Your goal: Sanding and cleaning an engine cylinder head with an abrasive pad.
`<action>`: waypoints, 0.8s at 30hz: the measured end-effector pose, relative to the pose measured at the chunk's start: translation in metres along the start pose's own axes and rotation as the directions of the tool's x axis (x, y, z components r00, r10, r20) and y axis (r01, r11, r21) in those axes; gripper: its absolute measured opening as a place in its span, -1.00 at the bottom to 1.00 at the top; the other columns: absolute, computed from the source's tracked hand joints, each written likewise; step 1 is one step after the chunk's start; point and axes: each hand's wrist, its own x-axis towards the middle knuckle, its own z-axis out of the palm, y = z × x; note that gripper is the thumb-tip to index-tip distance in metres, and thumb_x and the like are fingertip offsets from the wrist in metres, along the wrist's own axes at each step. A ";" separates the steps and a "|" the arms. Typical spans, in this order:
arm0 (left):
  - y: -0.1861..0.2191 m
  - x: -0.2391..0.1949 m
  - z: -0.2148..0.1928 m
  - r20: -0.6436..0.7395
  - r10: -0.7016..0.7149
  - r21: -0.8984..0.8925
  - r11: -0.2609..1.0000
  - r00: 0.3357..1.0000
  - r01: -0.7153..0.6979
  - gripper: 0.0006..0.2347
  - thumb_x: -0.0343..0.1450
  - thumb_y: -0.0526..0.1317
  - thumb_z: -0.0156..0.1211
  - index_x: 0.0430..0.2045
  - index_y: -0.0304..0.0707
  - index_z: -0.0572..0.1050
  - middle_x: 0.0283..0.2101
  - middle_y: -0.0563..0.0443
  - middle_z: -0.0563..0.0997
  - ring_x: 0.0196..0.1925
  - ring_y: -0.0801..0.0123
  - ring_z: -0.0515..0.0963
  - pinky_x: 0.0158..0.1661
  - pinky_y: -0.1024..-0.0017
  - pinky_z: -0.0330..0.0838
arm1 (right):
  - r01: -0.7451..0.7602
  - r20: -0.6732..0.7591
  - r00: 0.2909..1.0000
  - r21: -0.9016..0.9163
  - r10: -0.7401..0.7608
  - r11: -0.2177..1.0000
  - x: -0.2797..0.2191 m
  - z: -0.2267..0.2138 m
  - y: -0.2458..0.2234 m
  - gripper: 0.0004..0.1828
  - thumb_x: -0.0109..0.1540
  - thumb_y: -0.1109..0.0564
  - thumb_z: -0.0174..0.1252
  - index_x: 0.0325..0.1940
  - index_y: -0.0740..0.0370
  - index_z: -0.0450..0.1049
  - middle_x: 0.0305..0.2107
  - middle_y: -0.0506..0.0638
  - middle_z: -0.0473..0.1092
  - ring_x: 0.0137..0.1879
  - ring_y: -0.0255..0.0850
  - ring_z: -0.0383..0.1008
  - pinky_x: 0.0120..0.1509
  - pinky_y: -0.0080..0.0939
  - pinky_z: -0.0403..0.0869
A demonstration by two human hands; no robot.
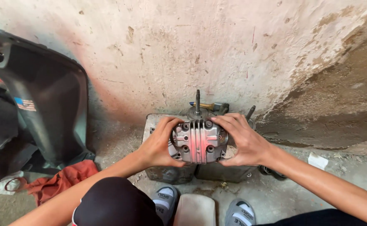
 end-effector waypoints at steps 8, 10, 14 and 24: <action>-0.027 0.027 0.027 0.065 -0.131 -0.030 0.991 0.989 0.134 -0.06 -0.01 -0.02 0.63 0.21 -0.54 0.24 0.12 -0.36 0.40 0.21 -0.14 0.42 0.22 0.13 0.36 | -0.325 0.068 0.945 0.268 0.319 0.907 -0.007 0.038 0.050 0.25 -0.26 0.03 0.57 0.44 0.19 0.14 0.25 0.14 0.25 0.36 0.08 0.24 0.47 0.08 0.26; -0.032 0.032 0.029 0.094 -0.169 -0.032 0.985 0.981 0.172 -0.05 -0.04 -0.02 0.64 0.20 -0.56 0.24 0.10 -0.37 0.41 0.20 -0.16 0.41 0.22 0.12 0.34 | -0.424 0.131 0.905 0.309 0.404 0.851 -0.008 0.044 0.057 0.25 -0.27 0.05 0.55 0.45 0.18 0.13 0.26 0.13 0.24 0.37 0.07 0.23 0.47 0.07 0.25; -0.044 0.033 0.040 0.182 -0.201 -0.026 0.978 0.963 0.209 -0.04 -0.04 -0.02 0.65 0.19 -0.57 0.22 0.10 -0.40 0.37 0.21 -0.19 0.38 0.22 0.11 0.32 | -0.477 0.176 0.878 0.256 0.444 0.841 -0.013 0.050 0.063 0.27 -0.29 0.08 0.55 0.45 0.18 0.11 0.25 0.16 0.20 0.40 0.10 0.15 0.48 0.06 0.22; -0.070 0.044 0.050 0.370 -0.288 -0.011 0.949 0.883 0.315 -0.03 -0.05 -0.08 0.62 0.19 -0.60 0.17 0.11 -0.42 0.34 0.22 -0.20 0.34 0.25 0.11 0.27 | -0.533 0.203 0.845 0.258 0.495 0.806 -0.013 0.072 0.081 0.27 -0.30 0.07 0.57 0.44 0.19 0.14 0.23 0.18 0.23 0.36 0.11 0.17 0.46 0.08 0.22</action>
